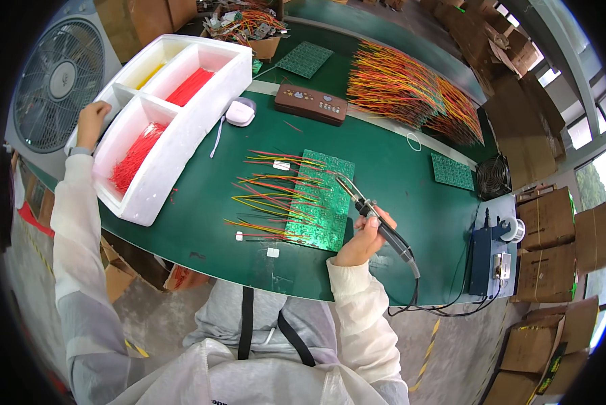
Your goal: The person takes wires from a box and solders them onto a circuit board using a soldering iron.
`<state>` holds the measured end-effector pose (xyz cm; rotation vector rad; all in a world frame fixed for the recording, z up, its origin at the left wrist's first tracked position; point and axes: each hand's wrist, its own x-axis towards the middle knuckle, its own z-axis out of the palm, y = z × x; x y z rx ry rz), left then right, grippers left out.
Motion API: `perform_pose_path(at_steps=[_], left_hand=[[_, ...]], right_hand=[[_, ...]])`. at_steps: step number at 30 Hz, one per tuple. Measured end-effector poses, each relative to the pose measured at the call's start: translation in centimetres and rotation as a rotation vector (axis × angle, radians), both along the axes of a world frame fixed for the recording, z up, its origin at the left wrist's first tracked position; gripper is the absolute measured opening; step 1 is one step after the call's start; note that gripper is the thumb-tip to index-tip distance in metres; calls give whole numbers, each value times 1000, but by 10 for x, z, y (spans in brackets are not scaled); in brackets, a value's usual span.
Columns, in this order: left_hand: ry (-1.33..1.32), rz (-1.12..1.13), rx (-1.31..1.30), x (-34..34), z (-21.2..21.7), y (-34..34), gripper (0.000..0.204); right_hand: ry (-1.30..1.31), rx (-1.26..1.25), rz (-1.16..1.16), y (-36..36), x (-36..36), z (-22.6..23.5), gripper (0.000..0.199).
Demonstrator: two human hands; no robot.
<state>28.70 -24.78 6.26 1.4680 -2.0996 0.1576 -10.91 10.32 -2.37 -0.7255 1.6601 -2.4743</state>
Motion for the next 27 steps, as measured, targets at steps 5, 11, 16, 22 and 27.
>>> perform_pose_path(at_steps=[5,11,16,22,27], left_hand=[[333,-379,-4,-114,59,104,21],[436,-997,314,-248,-9,224,10],[524,-957,455,-297,-55,242,9],[430,-988,352,-306,-71,241,7],[409,-1021,343,-307,-78,241,9]], right_hand=[[31,26,8,6,-2,-1,26],[27,-37,-70,11,-18,-4,28],[93,-2,-135,28,-40,-1,28],[111,55,3,42,-53,2,26],[272,133,146,41,-65,7,29]])
